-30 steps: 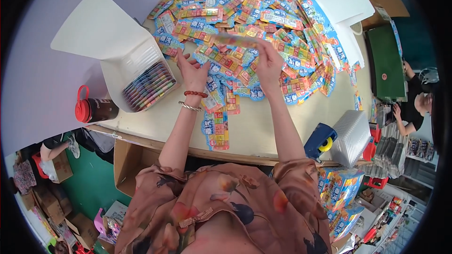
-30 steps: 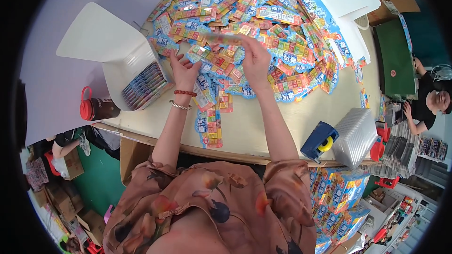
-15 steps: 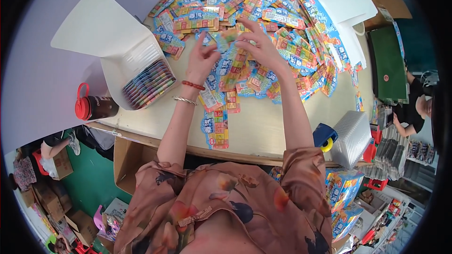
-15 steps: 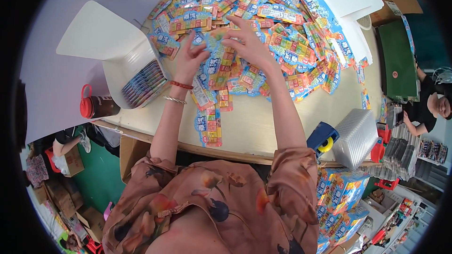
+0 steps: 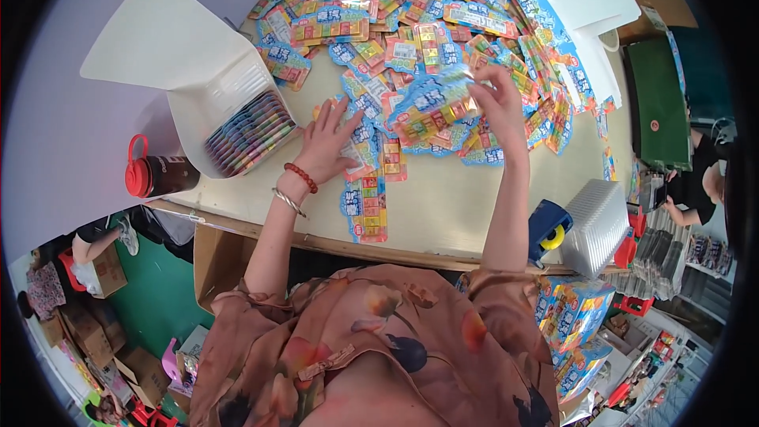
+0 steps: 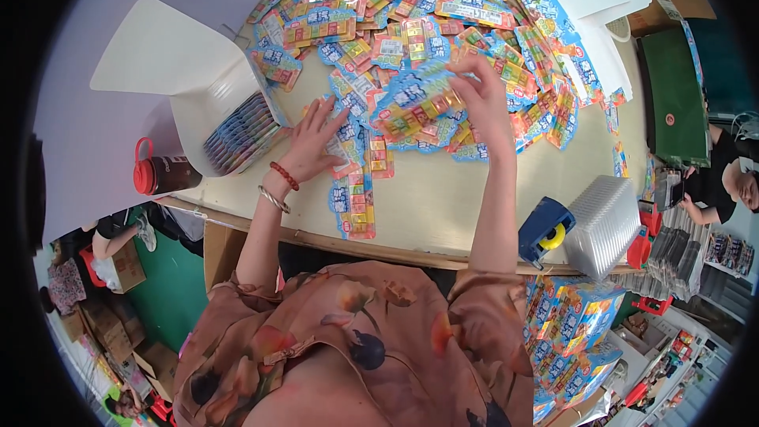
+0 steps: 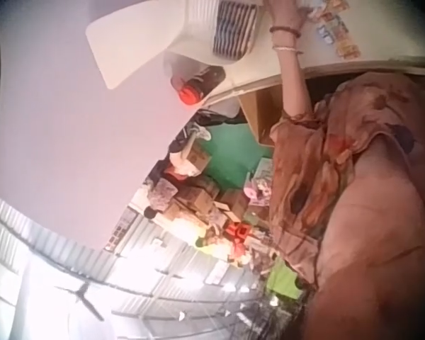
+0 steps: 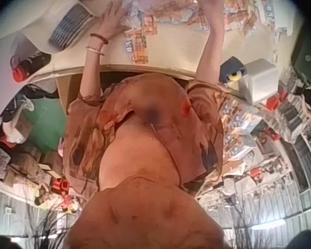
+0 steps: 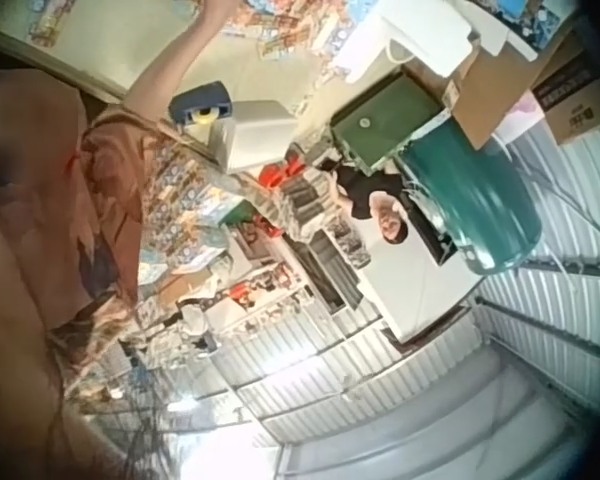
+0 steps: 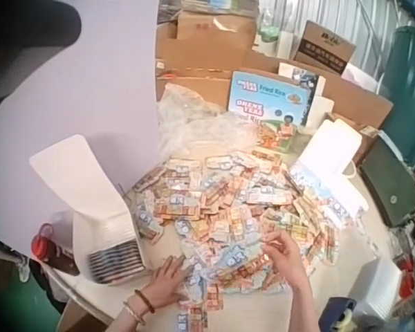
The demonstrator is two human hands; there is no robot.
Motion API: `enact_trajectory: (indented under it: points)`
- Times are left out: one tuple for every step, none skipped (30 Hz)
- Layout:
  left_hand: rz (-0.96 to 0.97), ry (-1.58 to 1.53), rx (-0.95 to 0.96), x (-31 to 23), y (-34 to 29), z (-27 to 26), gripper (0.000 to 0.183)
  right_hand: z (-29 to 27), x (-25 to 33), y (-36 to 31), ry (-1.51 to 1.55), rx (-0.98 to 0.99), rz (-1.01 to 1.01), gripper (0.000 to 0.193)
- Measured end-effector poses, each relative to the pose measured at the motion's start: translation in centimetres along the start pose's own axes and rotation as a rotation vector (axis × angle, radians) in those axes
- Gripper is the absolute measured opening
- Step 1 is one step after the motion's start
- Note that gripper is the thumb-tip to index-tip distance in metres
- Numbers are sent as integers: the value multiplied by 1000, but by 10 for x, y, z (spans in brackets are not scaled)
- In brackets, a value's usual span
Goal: Packing individual snack packets into cardboard display boxes.
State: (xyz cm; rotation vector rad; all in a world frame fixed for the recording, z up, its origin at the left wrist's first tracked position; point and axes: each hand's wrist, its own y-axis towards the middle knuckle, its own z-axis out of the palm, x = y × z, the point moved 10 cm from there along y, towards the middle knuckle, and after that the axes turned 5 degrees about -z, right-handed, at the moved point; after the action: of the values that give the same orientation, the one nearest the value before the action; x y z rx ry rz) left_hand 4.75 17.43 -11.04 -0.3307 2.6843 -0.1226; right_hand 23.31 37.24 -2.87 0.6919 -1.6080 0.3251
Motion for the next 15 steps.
enact_trajectory:
  points:
    - [43,0,28,3,3,1,99,-11,-8,-13,2,-86,10,22]
    - [84,0,58,0,3,1,105,-13,-5,-25,19,-144,-47,31]
    - [85,-1,63,-3,3,-1,105,-18,-12,-41,28,-208,35,35]
    - [11,41,132,-5,4,-5,112,-18,-12,-58,38,-272,116,39]
    - [-56,86,201,-7,5,-6,119,-18,-18,-73,87,-288,103,46]
    - [-15,204,141,-18,8,-13,122,-18,-22,-89,47,-309,83,46]
    - [-12,207,144,-22,9,-16,122,-14,-24,-103,10,-325,63,47]
    - [-14,284,149,-24,13,-16,123,-8,-26,-117,-33,-349,64,46]
    - [-16,359,153,-25,15,-15,125,-3,-26,-129,-32,-355,68,46]
    - [20,391,49,-26,14,-22,114,-3,-22,-141,-11,-415,78,45]
    - [34,390,51,-26,13,-22,114,-9,-22,-155,5,-488,90,45]
    - [32,383,37,-23,10,-25,104,-16,-30,-169,-32,-535,99,43]
    - [23,380,23,-19,4,-30,94,-14,-29,-178,-31,-539,101,43]
    - [38,378,14,-25,-4,-43,58,-16,-32,-190,2,-574,146,43]
    - [49,350,36,-25,-14,-46,47,-15,-35,-202,35,-606,191,42]
